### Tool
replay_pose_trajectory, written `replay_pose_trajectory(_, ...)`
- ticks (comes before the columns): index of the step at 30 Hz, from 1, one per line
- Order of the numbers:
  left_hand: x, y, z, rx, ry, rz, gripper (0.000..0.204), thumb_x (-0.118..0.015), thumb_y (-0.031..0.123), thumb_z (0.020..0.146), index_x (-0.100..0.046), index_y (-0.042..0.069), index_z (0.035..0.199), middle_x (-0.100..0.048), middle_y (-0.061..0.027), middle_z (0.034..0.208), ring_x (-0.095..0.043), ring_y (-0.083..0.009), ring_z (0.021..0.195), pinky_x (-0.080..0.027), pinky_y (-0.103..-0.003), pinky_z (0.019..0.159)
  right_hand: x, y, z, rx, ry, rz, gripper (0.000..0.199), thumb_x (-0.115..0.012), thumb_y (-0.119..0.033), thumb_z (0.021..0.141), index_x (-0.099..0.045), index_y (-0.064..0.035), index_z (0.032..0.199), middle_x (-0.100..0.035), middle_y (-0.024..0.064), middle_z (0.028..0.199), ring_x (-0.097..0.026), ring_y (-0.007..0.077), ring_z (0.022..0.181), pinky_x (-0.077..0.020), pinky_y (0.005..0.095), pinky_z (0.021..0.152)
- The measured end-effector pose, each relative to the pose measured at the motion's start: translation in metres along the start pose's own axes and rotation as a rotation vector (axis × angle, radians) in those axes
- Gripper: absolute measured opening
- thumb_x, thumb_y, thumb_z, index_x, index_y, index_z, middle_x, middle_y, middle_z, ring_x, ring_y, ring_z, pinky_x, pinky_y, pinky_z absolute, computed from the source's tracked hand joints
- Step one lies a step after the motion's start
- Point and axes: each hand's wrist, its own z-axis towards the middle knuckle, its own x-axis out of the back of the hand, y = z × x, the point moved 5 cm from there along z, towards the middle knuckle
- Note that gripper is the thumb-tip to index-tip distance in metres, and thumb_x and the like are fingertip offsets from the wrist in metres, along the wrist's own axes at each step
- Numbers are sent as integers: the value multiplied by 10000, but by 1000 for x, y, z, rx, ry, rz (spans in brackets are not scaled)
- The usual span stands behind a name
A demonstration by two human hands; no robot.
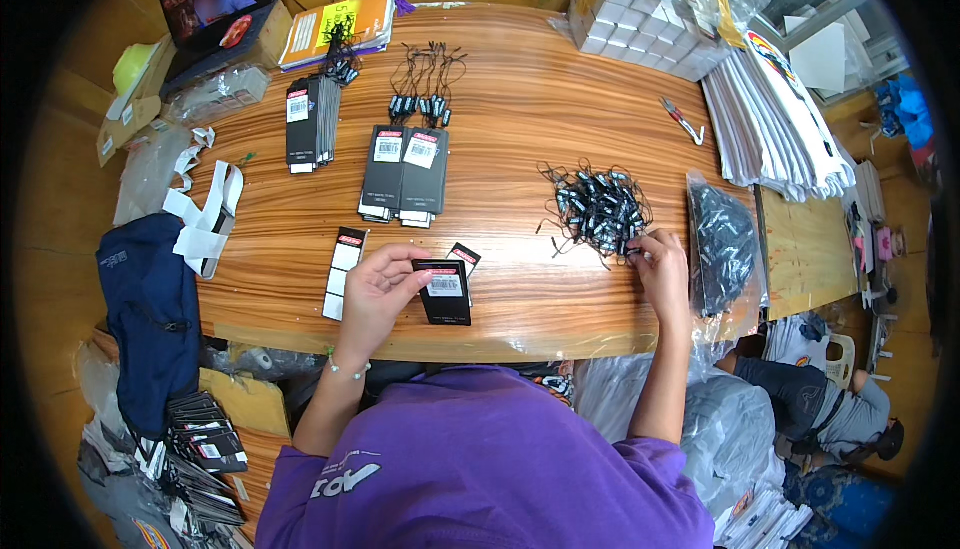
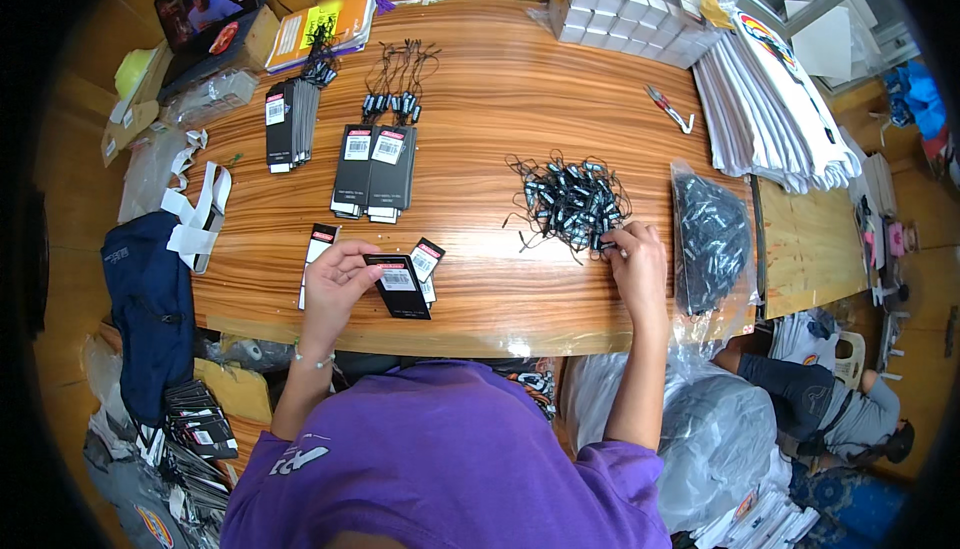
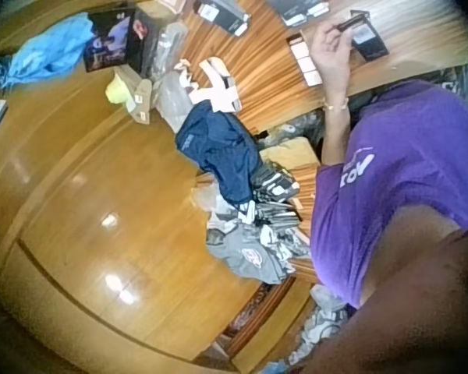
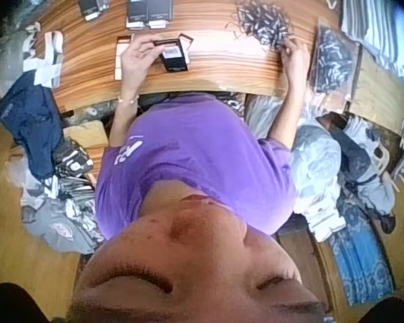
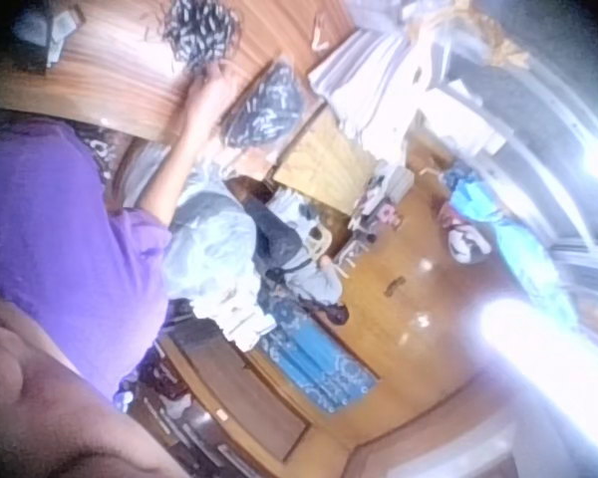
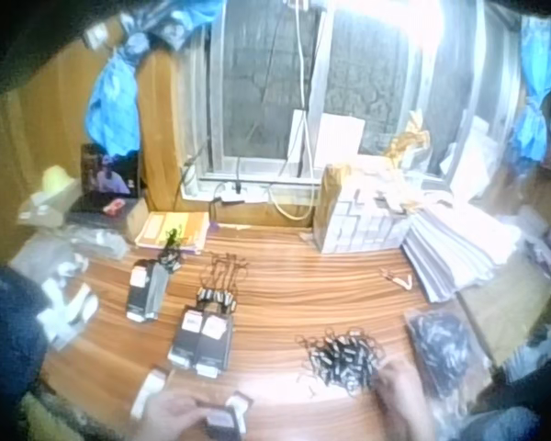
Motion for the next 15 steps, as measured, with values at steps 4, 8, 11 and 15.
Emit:
replay_pose_trajectory(4,5,1,3,11,10,14,210,-609,-37,804,-566,-22,1008,-642,-89,919,-610,-105,836,-485,-202,744,6,4,7,-36,-26,67,146,-661,22,624,-608,-11,756,-561,110,783,-530,283,818,-424,350,733)
replay_pose_trajectory(8,8,0,3,10,11,29,199,-603,-34,810,-564,-27,1006,-641,-86,930,-611,-105,848,-487,-205,744,23,8,10,-162,47,294,126,-690,-18,672,-589,1,745,-574,90,744,-526,216,681,-425,297,665)
replay_pose_trajectory(11,3,4,3,12,-27,7,196,-596,-28,818,-567,-31,1011,-640,-84,935,-613,-111,862,-490,-212,751,29,9,17,-183,131,529,122,-690,-32,717,-590,-8,782,-596,37,745,-530,135,666,-405,244,629)
replay_pose_trajectory(15,-15,13,6,9,-146,2,187,-588,-20,828,-578,-40,1014,-638,-89,942,-614,-120,875,-496,-227,766,34,-7,33,-209,97,994,185,-659,9,754,-581,-9,920,-605,13,770,-567,93,722,-426,198,652)
